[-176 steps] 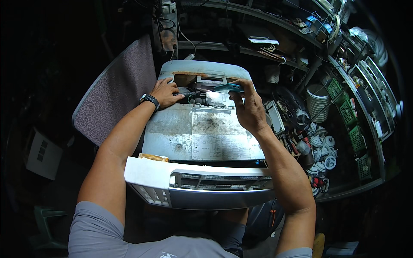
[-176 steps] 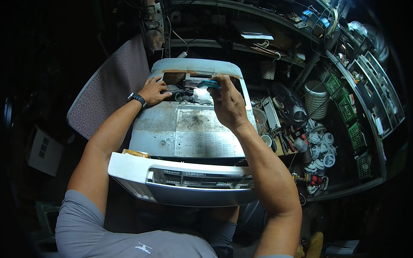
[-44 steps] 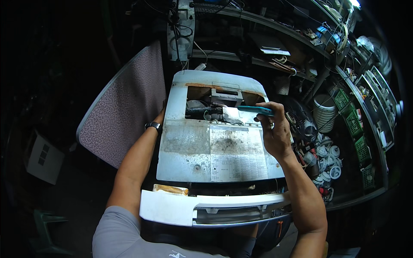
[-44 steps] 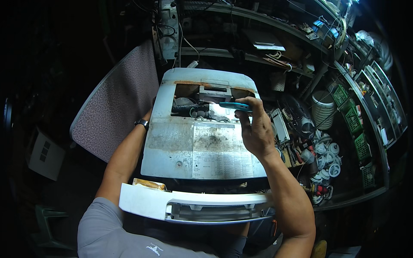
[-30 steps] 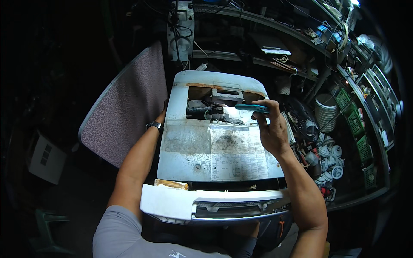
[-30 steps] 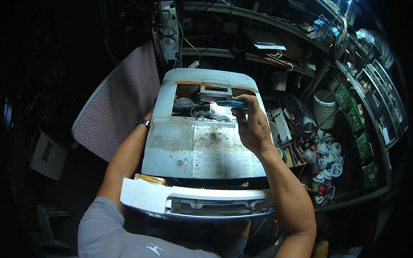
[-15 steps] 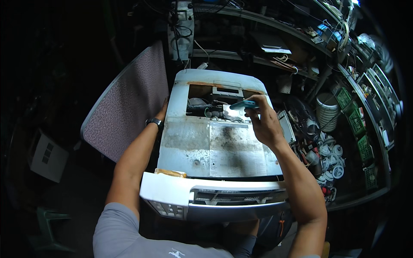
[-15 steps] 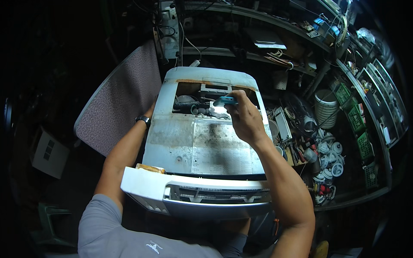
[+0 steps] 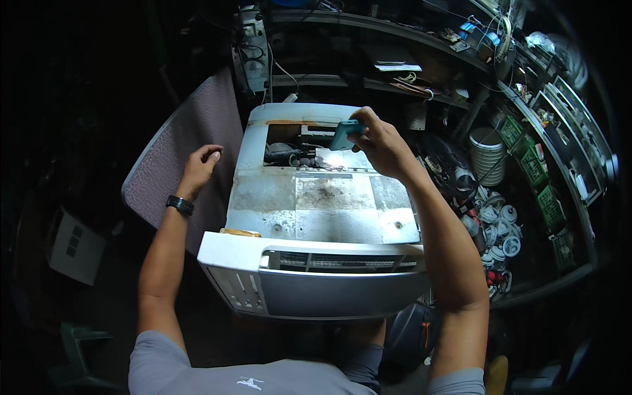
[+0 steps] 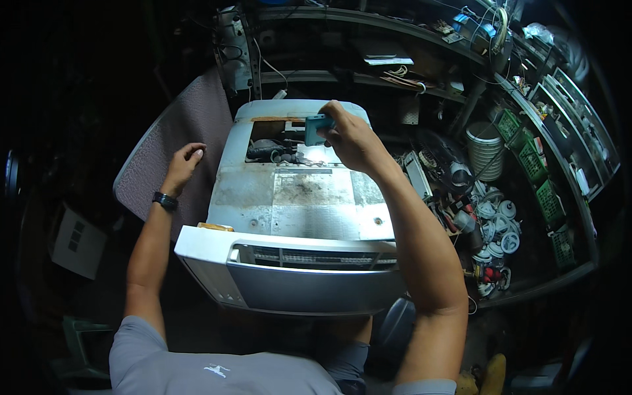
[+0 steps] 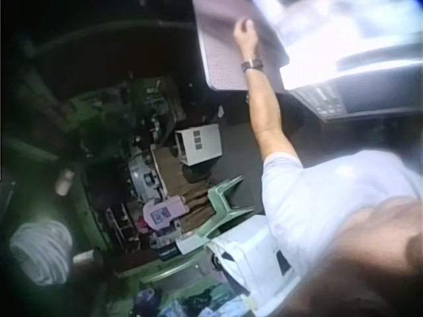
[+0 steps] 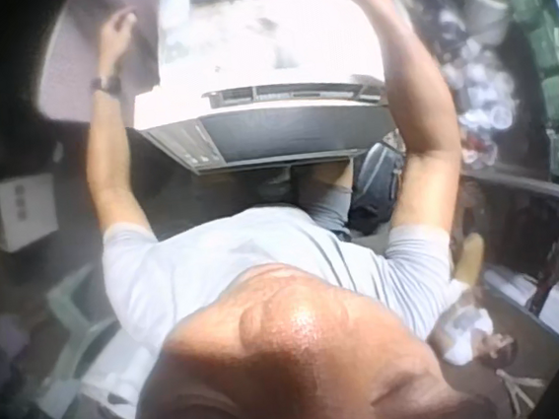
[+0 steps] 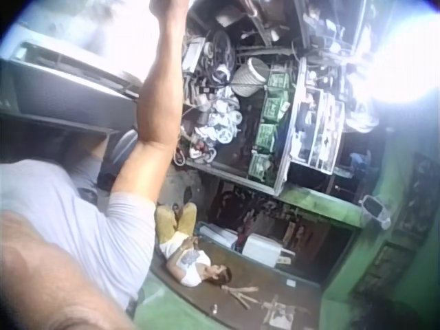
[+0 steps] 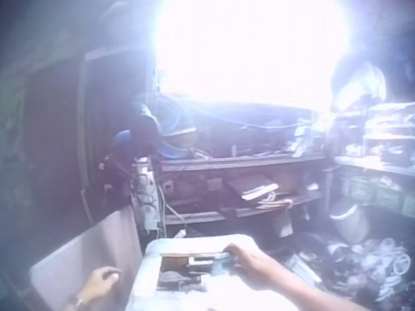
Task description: The person works on an air conditioning unit by wiping internal components with a cloth and then connecting a manifold gauge set to a port inside the chassis.
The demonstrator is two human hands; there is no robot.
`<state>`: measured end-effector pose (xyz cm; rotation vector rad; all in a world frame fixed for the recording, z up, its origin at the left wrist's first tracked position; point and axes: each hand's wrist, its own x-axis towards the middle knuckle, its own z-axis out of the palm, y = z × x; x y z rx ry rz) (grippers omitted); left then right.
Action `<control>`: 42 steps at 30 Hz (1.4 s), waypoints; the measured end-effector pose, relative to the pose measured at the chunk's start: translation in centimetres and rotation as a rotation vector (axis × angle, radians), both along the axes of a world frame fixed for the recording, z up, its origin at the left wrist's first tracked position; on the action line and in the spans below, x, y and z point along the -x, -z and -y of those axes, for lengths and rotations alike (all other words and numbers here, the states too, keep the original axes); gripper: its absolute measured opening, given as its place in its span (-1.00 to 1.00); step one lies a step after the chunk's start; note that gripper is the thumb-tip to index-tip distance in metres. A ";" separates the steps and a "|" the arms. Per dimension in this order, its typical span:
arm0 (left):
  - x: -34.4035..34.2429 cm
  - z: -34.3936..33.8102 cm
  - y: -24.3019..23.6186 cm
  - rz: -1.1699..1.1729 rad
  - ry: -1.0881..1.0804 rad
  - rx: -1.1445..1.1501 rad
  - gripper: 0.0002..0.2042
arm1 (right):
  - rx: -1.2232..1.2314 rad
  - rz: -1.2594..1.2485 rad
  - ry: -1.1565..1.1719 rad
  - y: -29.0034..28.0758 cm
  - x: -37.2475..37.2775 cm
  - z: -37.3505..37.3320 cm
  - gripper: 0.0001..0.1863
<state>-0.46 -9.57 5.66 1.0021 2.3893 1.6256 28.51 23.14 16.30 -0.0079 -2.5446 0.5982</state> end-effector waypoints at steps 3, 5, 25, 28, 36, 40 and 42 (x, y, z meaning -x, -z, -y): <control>-4.6 0.4 -3.5 -0.025 0.139 0.031 -0.74 | 0.026 0.056 -0.001 -0.9 -0.3 -0.1 -0.73; -6.7 -0.2 -5.0 -0.026 0.232 0.100 -0.73 | 0.078 0.101 0.004 -1.6 -0.7 -0.6 -0.73; -8.4 9.3 0.9 0.192 0.127 -0.168 -0.73 | 1.247 -1.012 0.171 11.2 -36.5 -4.3 -0.66; -7.6 14.0 6.7 0.339 -0.085 -0.423 -0.73 | 1.264 -0.951 0.411 18.9 -41.4 -3.3 -0.78; -14.1 19.7 21.7 0.365 -0.252 -0.229 -0.73 | 1.672 -1.044 0.644 41.6 -46.1 -0.1 -0.84; -15.9 22.9 26.5 0.146 -0.372 0.094 -0.77 | 1.877 -1.099 0.596 46.9 -43.5 -0.4 -0.72; -16.8 24.6 27.7 0.045 -0.338 0.228 -0.77 | 1.917 -1.070 0.572 47.6 -41.8 -0.7 -0.64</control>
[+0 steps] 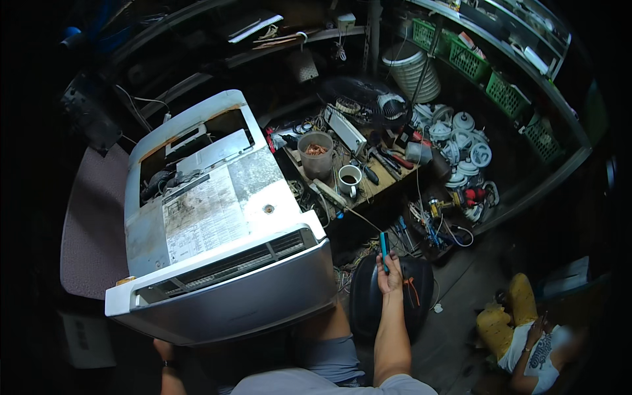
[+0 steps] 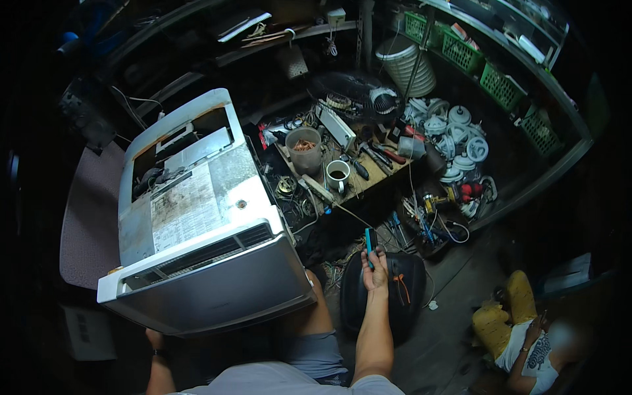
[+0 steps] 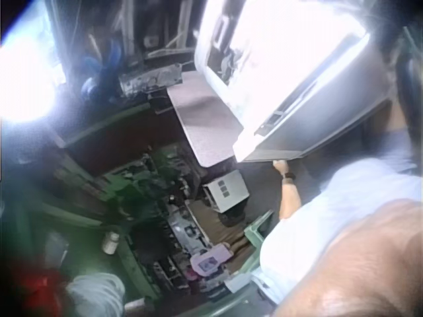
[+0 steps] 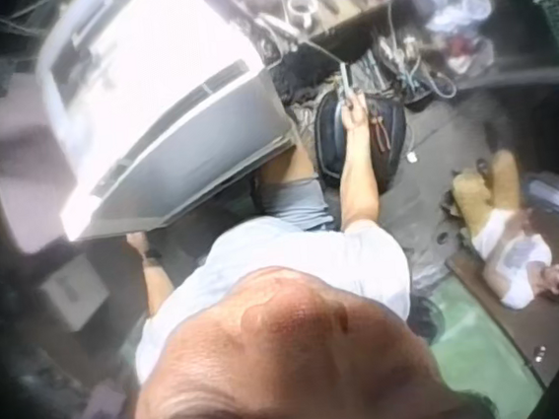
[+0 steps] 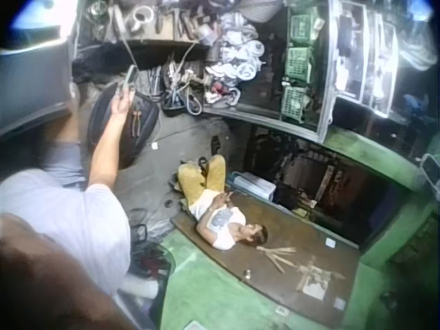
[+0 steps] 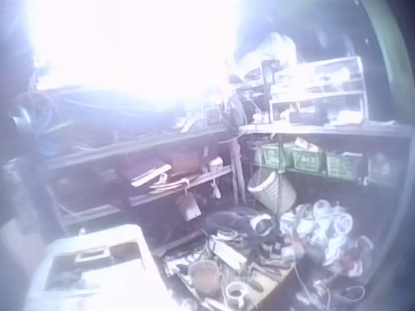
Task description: The person works on an air conditioning unit by wiping internal components with a cloth and then connecting a manifold gauge set to a port inside the chassis.
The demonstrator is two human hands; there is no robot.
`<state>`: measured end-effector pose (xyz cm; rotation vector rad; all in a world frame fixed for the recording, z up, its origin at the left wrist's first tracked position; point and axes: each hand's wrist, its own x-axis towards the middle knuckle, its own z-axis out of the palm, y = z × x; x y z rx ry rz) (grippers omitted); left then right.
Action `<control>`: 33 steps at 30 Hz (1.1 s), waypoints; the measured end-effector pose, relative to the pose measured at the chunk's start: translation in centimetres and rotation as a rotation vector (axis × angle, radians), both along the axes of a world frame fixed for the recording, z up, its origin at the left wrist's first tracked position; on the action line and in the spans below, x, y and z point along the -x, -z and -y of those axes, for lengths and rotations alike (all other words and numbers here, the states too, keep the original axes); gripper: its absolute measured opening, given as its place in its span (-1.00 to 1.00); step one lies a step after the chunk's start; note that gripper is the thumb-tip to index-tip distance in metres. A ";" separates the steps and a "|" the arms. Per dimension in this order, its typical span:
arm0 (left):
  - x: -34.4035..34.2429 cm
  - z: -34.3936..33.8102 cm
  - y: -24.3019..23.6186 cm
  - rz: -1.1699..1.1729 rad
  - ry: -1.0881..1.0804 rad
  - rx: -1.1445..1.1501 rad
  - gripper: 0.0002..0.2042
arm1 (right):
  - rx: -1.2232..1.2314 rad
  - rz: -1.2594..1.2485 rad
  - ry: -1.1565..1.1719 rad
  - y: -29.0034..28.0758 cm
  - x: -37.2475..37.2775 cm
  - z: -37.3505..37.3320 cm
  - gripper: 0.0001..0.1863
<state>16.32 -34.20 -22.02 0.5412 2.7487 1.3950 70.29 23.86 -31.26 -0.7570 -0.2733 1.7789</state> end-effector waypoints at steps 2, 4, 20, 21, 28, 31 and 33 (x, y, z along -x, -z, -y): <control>-0.6 1.7 0.7 -0.069 0.045 0.148 -0.78 | 0.019 -0.016 -0.040 0.3 1.2 -0.8 -0.56; -0.5 3.0 1.2 0.033 -0.006 0.164 -0.80 | -0.013 0.002 -0.133 0.8 1.9 -2.0 -0.41; -7.7 9.3 1.2 0.061 0.316 0.605 -0.80 | -0.102 0.344 -0.132 4.3 4.5 -13.6 -0.40; -9.0 8.4 1.0 0.147 0.286 0.616 -0.76 | -0.097 0.397 -0.125 4.8 4.5 -14.3 -0.41; -9.0 8.6 -0.4 0.232 0.373 1.054 -0.67 | -0.068 0.600 -0.095 6.1 8.4 -20.8 -0.42; -8.3 6.1 -0.1 0.262 0.375 1.048 -0.67 | -0.094 0.698 -0.027 6.6 10.1 -23.7 -0.43; -8.4 4.8 -0.4 0.282 0.370 1.042 -0.67 | -0.094 0.752 -0.016 6.8 11.3 -24.8 -0.43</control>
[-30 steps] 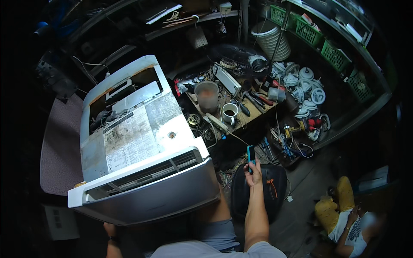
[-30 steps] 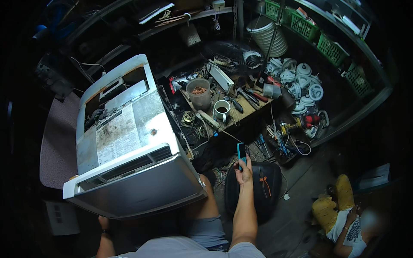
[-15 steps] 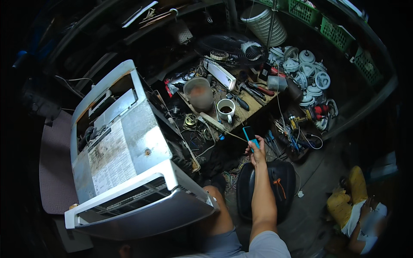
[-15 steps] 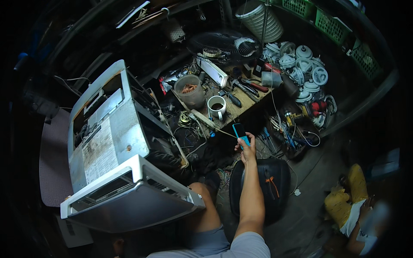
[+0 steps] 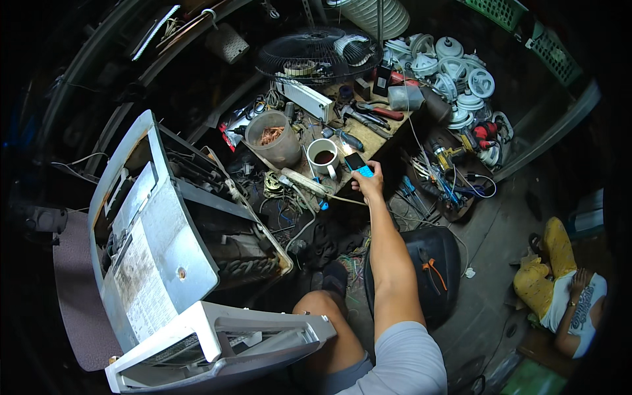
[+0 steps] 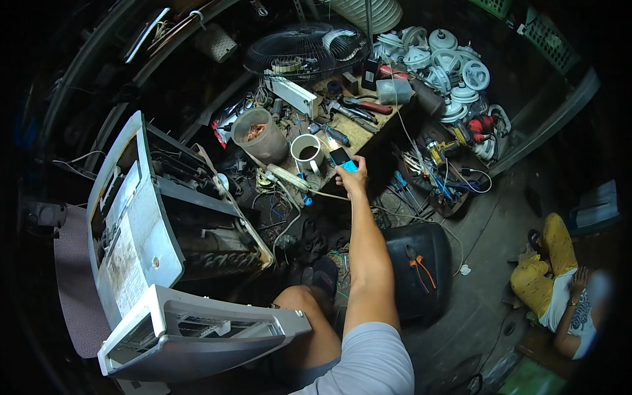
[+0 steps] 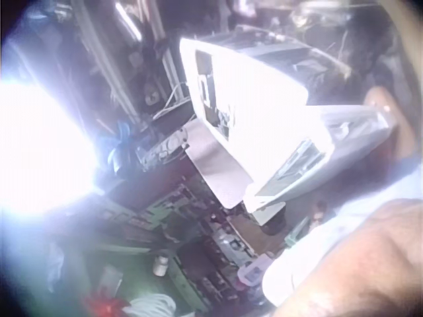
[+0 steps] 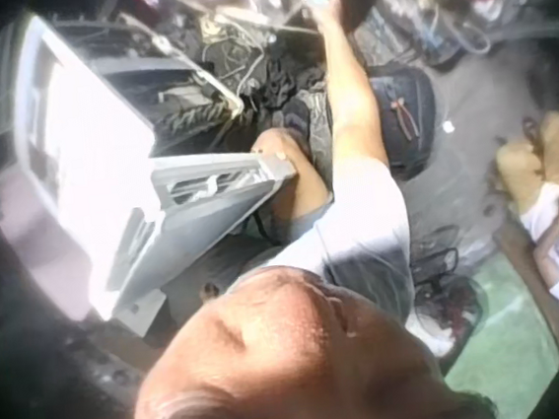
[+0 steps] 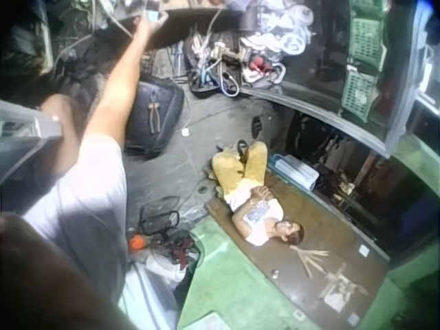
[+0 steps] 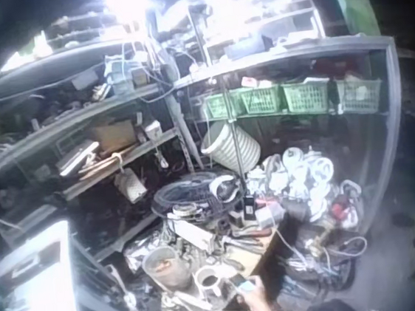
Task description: The person works on an air conditioning unit by wiping internal components with a cloth and then connecting a manifold gauge set to a port inside the chassis.
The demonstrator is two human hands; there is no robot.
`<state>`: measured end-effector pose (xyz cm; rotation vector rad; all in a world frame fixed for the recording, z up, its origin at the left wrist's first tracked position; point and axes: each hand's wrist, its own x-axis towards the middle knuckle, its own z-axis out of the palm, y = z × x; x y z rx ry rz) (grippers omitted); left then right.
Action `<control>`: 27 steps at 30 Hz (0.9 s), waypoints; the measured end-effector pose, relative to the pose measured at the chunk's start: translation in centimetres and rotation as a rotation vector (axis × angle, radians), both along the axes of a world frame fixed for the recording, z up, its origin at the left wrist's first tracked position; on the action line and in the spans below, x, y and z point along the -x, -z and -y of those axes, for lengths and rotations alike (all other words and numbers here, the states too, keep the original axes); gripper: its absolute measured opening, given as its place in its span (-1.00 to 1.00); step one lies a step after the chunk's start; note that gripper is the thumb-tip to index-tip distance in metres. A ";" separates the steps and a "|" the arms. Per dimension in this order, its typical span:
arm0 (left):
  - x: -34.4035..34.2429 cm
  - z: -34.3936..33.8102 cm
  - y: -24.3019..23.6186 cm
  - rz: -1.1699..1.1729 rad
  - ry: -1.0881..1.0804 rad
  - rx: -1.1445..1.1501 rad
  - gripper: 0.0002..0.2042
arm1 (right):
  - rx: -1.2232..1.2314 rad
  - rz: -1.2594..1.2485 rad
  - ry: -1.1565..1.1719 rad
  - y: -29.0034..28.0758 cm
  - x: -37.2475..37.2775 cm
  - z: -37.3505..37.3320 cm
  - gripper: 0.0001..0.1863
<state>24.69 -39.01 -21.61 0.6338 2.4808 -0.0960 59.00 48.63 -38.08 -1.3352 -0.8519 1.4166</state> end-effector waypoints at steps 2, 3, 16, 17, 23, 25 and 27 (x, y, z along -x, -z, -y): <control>0.2 -1.3 -0.2 0.007 -0.007 -0.002 -0.66 | 0.031 -0.012 -0.001 0.0 0.5 -0.7 -0.43; 0.5 -2.1 -0.2 0.009 -0.007 -0.002 -0.66 | 0.055 -0.023 0.001 0.1 0.7 -1.0 -0.43; 2.7 -7.3 -0.6 0.030 0.044 -0.005 -0.65 | 0.015 -0.056 -0.031 1.5 2.2 -1.1 -0.44; 2.9 -7.6 -0.6 0.035 0.049 -0.001 -0.65 | 0.021 -0.039 -0.040 1.5 2.0 -1.0 -0.44; 4.1 -9.9 -1.4 0.040 0.112 0.021 -0.64 | -0.047 -0.029 0.030 2.7 3.5 -1.9 -0.42; 6.6 -14.1 0.5 0.100 0.244 0.009 -0.64 | -0.180 0.569 0.224 6.1 -0.9 -4.7 -0.21; 5.8 -12.9 0.0 0.096 0.224 0.032 -0.64 | -0.084 0.690 0.034 4.5 2.3 -3.7 -0.11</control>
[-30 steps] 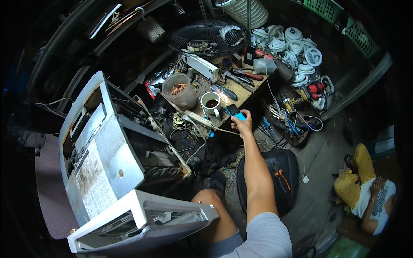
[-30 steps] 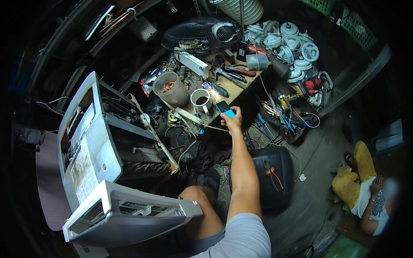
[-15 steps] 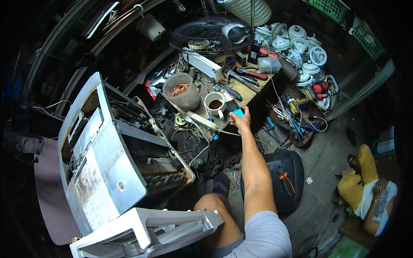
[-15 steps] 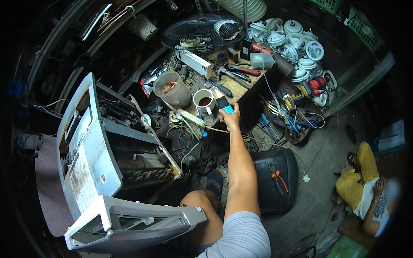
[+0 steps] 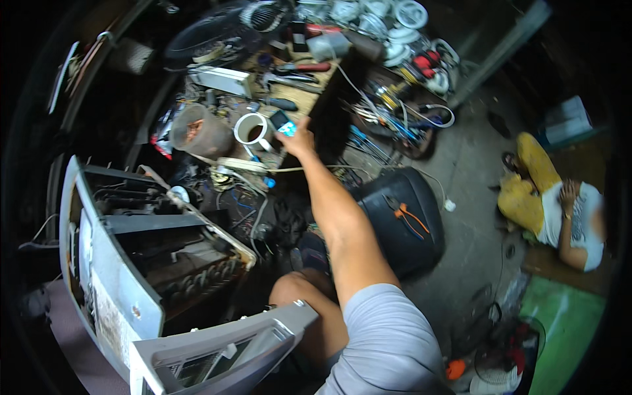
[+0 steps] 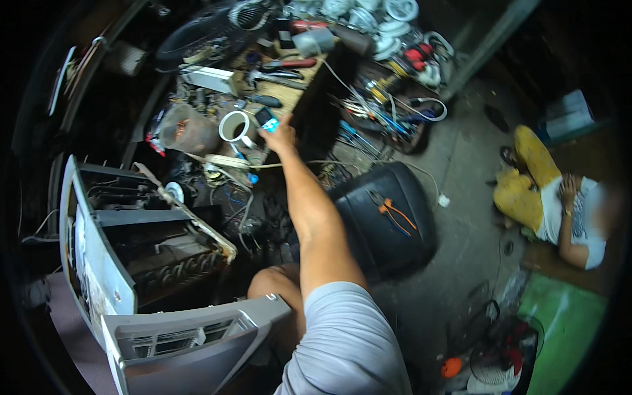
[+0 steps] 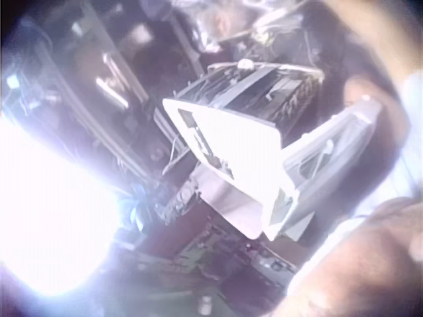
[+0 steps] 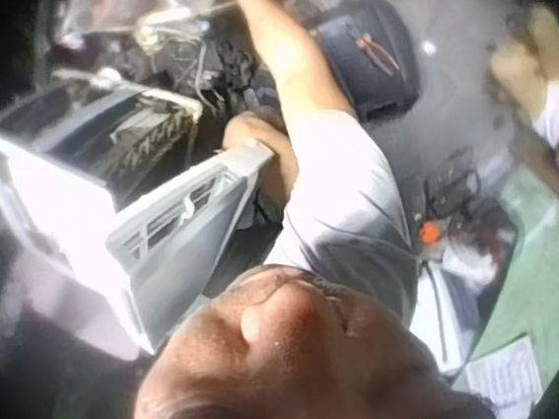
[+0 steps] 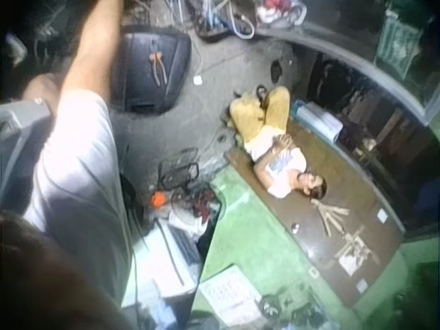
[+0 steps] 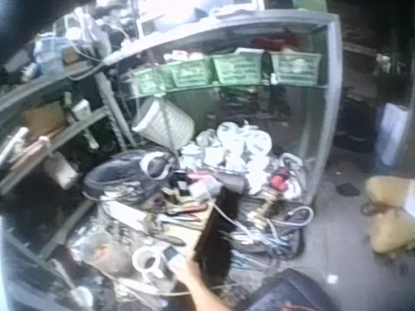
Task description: The person works on an air conditioning unit by wiping internal components with a cloth and then connecting a manifold gauge set to a port inside the chassis.
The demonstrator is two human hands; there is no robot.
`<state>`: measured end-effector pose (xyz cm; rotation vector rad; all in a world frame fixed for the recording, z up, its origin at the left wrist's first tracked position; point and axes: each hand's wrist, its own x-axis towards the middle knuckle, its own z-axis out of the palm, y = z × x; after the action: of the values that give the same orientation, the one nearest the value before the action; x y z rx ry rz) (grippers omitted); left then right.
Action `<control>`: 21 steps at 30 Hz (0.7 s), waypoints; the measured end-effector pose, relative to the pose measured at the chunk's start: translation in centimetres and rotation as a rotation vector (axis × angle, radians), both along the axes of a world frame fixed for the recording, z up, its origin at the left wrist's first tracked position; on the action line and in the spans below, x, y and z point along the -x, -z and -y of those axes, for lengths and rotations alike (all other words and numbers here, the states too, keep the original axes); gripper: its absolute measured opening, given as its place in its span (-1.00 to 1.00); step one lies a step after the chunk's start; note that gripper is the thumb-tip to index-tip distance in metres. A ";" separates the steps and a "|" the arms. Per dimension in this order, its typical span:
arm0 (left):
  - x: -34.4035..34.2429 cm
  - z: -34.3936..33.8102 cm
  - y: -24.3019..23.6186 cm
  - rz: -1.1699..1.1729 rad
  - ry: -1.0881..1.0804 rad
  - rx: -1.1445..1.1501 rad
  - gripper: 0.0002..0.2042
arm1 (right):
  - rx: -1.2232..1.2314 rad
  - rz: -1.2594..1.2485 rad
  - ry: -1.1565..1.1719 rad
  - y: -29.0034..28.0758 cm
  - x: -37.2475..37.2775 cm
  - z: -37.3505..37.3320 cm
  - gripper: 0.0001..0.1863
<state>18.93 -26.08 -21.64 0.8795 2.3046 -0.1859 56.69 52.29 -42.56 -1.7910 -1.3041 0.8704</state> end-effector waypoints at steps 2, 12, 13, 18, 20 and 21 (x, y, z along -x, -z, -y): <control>-0.6 0.4 -0.4 -0.013 -0.013 0.008 -0.64 | 0.154 0.166 -0.105 -4.3 0.9 2.6 -0.05; -0.3 0.9 0.2 0.002 -0.022 -0.040 -0.62 | 0.294 0.873 0.037 -5.4 -24.7 32.6 -0.13; -0.6 1.0 0.2 0.002 -0.026 -0.042 -0.62 | 0.201 0.938 0.021 -4.9 -25.9 34.6 -0.17; -1.7 1.9 0.3 0.001 -0.021 -0.050 -0.62 | 0.075 0.766 -0.033 -4.8 -25.1 33.6 -0.34; -2.1 2.0 0.4 -0.002 -0.019 -0.049 -0.62 | 0.086 0.571 0.003 -4.5 -23.5 32.7 -0.40; -2.1 2.0 0.3 0.004 -0.007 -0.046 -0.61 | 0.154 0.258 0.094 -3.4 -23.6 32.0 -0.44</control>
<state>21.02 -28.07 -21.97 0.8937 2.3160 -0.1280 80.26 20.30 -39.19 -2.1243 -1.3290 0.7218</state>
